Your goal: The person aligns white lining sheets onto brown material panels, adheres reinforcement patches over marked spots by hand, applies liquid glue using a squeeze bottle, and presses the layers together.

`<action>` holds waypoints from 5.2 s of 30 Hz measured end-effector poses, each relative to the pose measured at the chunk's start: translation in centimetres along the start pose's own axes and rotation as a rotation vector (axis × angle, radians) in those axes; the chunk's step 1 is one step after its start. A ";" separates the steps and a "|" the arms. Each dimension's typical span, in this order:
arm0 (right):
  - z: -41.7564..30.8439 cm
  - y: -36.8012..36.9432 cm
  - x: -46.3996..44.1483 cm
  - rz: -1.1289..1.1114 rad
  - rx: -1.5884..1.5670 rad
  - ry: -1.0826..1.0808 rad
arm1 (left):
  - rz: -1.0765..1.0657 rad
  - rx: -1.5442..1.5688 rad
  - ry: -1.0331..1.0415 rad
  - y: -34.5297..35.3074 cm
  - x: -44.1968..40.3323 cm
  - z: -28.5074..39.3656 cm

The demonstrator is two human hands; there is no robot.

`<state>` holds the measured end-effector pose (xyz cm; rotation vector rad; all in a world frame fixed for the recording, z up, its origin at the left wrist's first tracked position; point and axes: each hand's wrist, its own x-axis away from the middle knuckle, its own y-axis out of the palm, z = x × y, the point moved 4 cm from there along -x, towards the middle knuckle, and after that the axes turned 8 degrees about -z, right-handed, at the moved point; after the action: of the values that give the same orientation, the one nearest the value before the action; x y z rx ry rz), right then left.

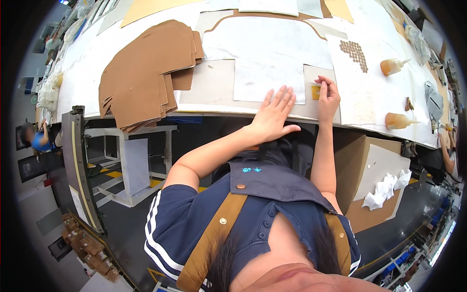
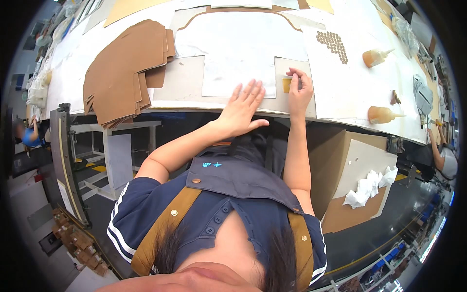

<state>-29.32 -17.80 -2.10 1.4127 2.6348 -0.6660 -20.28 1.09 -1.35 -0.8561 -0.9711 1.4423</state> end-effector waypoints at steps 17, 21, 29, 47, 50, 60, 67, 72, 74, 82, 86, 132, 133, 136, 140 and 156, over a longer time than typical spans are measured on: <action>-2.2 2.4 -2.2 -0.186 0.406 -0.151 | 0.163 -0.167 -0.530 -3.2 0.4 -12.3; -2.1 4.0 -3.8 -0.260 0.403 0.044 | 0.240 -0.237 -0.523 -2.6 0.7 -12.1; -2.6 5.4 -4.9 -0.291 0.168 0.133 | 0.113 0.014 -0.160 -2.9 1.5 -5.2; -19.0 15.2 -1.8 -0.710 -0.050 -0.608 | 0.270 1.657 -0.007 -1.3 -1.3 0.1; -15.5 16.2 -0.7 -0.803 -0.065 -0.468 | -0.066 2.055 -0.055 0.1 -0.1 -0.4; -6.9 10.4 -0.3 -0.458 0.373 -0.417 | 0.311 0.658 -0.190 -7.5 4.3 -7.7; -7.4 12.1 0.0 -0.500 0.593 -0.617 | 0.378 -0.135 -0.123 -6.3 3.2 -10.2; -6.9 12.6 -0.5 -0.517 0.635 -0.810 | 0.345 -0.235 -0.074 -6.1 2.9 -10.0; -6.9 12.8 -0.7 -0.574 0.670 -0.868 | 0.318 -0.251 -0.078 -6.0 2.8 -10.1; -7.7 13.4 -2.4 -0.789 0.770 -1.088 | 0.254 -0.327 -0.041 -5.8 2.3 -10.0; -7.4 12.9 -2.3 -0.756 0.779 -1.108 | 0.270 -0.269 -0.047 -6.0 2.3 -10.1; -6.9 13.6 -3.9 -0.893 0.592 -0.796 | 0.222 -0.341 -0.148 -5.9 3.1 -9.1; -7.3 13.5 -3.9 -0.912 0.620 -0.834 | 0.211 -0.346 -0.149 -5.9 3.1 -9.2; -7.3 13.5 -4.3 -0.939 0.562 -0.830 | 0.203 -0.342 -0.145 -6.0 3.3 -9.4; -5.6 12.9 -4.9 -0.875 0.200 -0.540 | 0.248 -0.205 -0.136 -5.6 4.0 -10.2; -5.8 12.2 -2.4 -0.655 0.410 -0.676 | 0.260 -0.156 -0.114 -6.8 3.4 -10.9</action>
<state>-17.30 -11.42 -0.36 0.2000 2.4020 -1.4888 -7.93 5.62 0.62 -1.0544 -1.0995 1.6668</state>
